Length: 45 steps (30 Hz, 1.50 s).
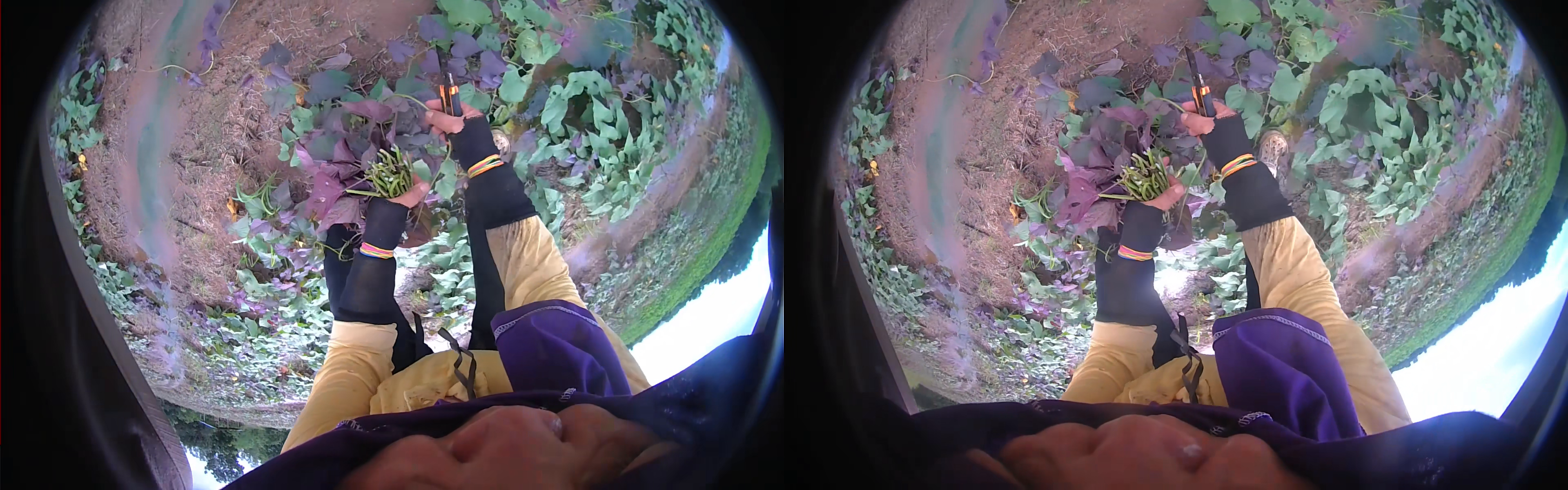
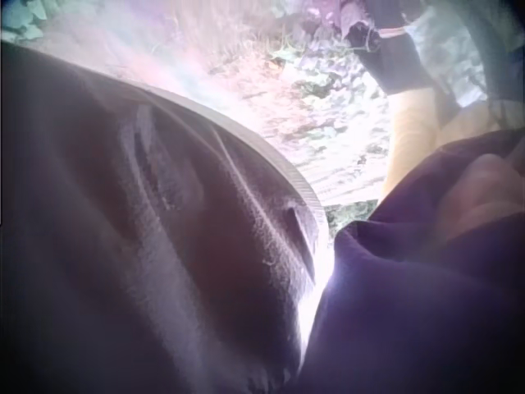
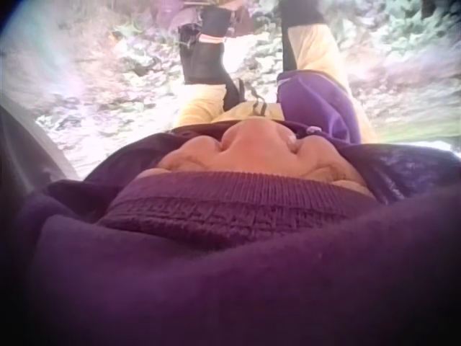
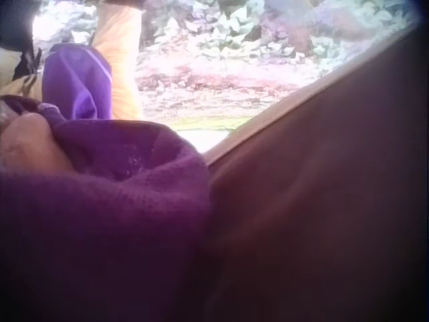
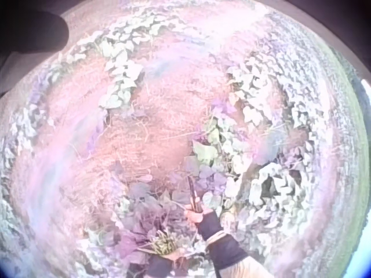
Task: The person harvests stems with leaves from a field of low-growing plants, using shears to cut them and gathering them into a bunch held by hand.
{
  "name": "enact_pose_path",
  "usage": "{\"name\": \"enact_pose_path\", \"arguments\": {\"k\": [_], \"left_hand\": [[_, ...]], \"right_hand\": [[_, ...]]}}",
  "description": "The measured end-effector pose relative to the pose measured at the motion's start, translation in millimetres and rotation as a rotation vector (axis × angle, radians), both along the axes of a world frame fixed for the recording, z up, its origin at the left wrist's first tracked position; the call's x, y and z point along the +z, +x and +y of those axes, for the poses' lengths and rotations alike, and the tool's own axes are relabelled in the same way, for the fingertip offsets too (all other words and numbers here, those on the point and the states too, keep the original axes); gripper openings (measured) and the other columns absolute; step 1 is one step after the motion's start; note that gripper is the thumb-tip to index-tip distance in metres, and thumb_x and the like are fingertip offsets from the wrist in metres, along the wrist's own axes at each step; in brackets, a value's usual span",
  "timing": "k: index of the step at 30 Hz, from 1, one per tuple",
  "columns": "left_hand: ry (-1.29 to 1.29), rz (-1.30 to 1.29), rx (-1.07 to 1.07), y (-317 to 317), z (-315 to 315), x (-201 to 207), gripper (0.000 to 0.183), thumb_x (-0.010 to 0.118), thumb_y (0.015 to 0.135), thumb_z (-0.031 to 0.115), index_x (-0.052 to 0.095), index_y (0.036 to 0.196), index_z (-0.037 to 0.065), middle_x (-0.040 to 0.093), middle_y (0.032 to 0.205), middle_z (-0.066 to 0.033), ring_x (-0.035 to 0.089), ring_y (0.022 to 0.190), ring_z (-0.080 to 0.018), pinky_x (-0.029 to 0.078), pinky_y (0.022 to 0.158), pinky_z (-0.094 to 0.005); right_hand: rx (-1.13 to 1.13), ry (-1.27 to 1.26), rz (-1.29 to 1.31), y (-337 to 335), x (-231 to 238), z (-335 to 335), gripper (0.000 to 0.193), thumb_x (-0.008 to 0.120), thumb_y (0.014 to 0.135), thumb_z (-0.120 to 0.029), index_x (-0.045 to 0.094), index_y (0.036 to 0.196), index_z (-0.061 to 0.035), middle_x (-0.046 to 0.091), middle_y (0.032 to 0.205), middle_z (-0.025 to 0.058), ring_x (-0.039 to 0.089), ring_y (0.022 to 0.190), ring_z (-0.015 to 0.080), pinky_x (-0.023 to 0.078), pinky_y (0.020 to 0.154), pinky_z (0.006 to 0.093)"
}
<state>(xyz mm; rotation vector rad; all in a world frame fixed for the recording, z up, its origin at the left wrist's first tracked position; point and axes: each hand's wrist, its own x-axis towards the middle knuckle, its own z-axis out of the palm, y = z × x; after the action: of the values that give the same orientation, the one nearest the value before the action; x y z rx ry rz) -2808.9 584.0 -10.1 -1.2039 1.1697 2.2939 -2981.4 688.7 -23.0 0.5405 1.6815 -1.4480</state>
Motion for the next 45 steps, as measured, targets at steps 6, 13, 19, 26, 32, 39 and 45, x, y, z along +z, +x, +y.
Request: {"name": "enact_pose_path", "arguments": {"k": [6, 13, 19, 26, 32, 39, 45], "left_hand": [[0.398, 0.034, 0.435, 1.7, 43.6, 37.3, 0.065, 0.063, 0.086, 0.005, 0.031, 0.142, 0.009, 0.056, 0.096, -0.0036, 0.058, 0.093, -0.0196, 0.050, 0.081, -0.0369], [0.632, 0.228, 0.413, -47.0, 131.7, 59.1, 0.073, 0.063, 0.081, 0.009, 0.024, 0.144, 0.012, 0.033, 0.145, -0.0132, 0.039, 0.129, -0.0333, 0.039, 0.103, -0.0470], [0.690, 0.150, 0.164, -53.1, 152.1, 51.1, 0.065, 0.063, 0.081, 0.006, 0.033, 0.139, 0.005, 0.053, 0.125, -0.0152, 0.055, 0.113, -0.0342, 0.046, 0.096, -0.0455], [0.917, 0.014, 0.048, -64.2, 171.0, 75.1, 0.048, 0.066, 0.080, 0.010, 0.048, 0.124, 0.006, 0.060, 0.109, -0.0121, 0.057, 0.109, -0.0355, 0.045, 0.096, -0.0505], [0.987, 0.113, 0.321, -89.6, 182.1, 101.3, 0.053, 0.067, 0.077, 0.016, 0.048, 0.125, 0.010, 0.053, 0.111, -0.0059, 0.047, 0.112, -0.0270, 0.030, 0.107, -0.0514], [0.689, 0.120, 0.301, -76.3, 145.6, 90.3, 0.050, 0.058, 0.087, 0.017, 0.039, 0.133, 0.009, 0.044, 0.092, -0.0007, 0.046, 0.086, -0.0159, 0.036, 0.099, -0.0430], [0.450, -0.014, 0.092, -66.8, 124.5, 76.3, 0.034, 0.056, 0.088, 0.013, 0.046, 0.120, 0.010, 0.047, 0.092, -0.0041, 0.048, 0.089, -0.0186, 0.038, 0.099, -0.0430]], "right_hand": [[0.538, 0.098, 0.696, -40.8, 79.5, 116.2, 0.029, 0.069, 0.076, -0.005, 0.067, 0.105, -0.0068, 0.060, 0.087, 0.0025, 0.056, 0.079, 0.0108, 0.045, 0.070, 0.0236], [0.725, -0.071, 0.555, 27.4, 90.1, 195.5, 0.048, 0.066, 0.064, 0.002, 0.065, 0.111, -0.0106, 0.062, 0.078, 0.0067, 0.059, 0.075, 0.0222, 0.046, 0.073, 0.0305], [0.643, -0.092, 0.361, 39.5, 84.0, 242.4, 0.038, 0.067, 0.073, -0.005, 0.065, 0.111, -0.0082, 0.066, 0.092, 0.0057, 0.063, 0.085, 0.0167, 0.047, 0.079, 0.0257], [-0.091, -0.195, -0.074, 11.3, 80.7, 234.7, 0.016, 0.064, 0.088, -0.014, 0.063, 0.101, -0.0047, 0.060, 0.088, -0.0019, 0.056, 0.076, 0.0079, 0.046, 0.068, 0.0234], [-0.102, -0.427, -0.575, -11.0, 89.7, 209.8, 0.024, 0.063, 0.090, -0.033, 0.063, 0.089, -0.0088, 0.060, 0.073, -0.0017, 0.054, 0.062, 0.0054, 0.041, 0.053, 0.0202], [0.512, 0.675, 0.353, -23.3, -41.8, 294.4, 0.042, 0.065, 0.079, -0.038, 0.063, 0.110, -0.0100, 0.065, 0.091, 0.0213, 0.063, 0.089, 0.0345, 0.050, 0.076, 0.0419], [0.640, 1.311, 0.435, -37.9, -128.6, 518.2, 0.051, 0.061, 0.081, -0.034, 0.053, 0.121, -0.0037, 0.061, 0.112, 0.0171, 0.063, 0.093, 0.0356, 0.048, 0.084, 0.0428]]}}
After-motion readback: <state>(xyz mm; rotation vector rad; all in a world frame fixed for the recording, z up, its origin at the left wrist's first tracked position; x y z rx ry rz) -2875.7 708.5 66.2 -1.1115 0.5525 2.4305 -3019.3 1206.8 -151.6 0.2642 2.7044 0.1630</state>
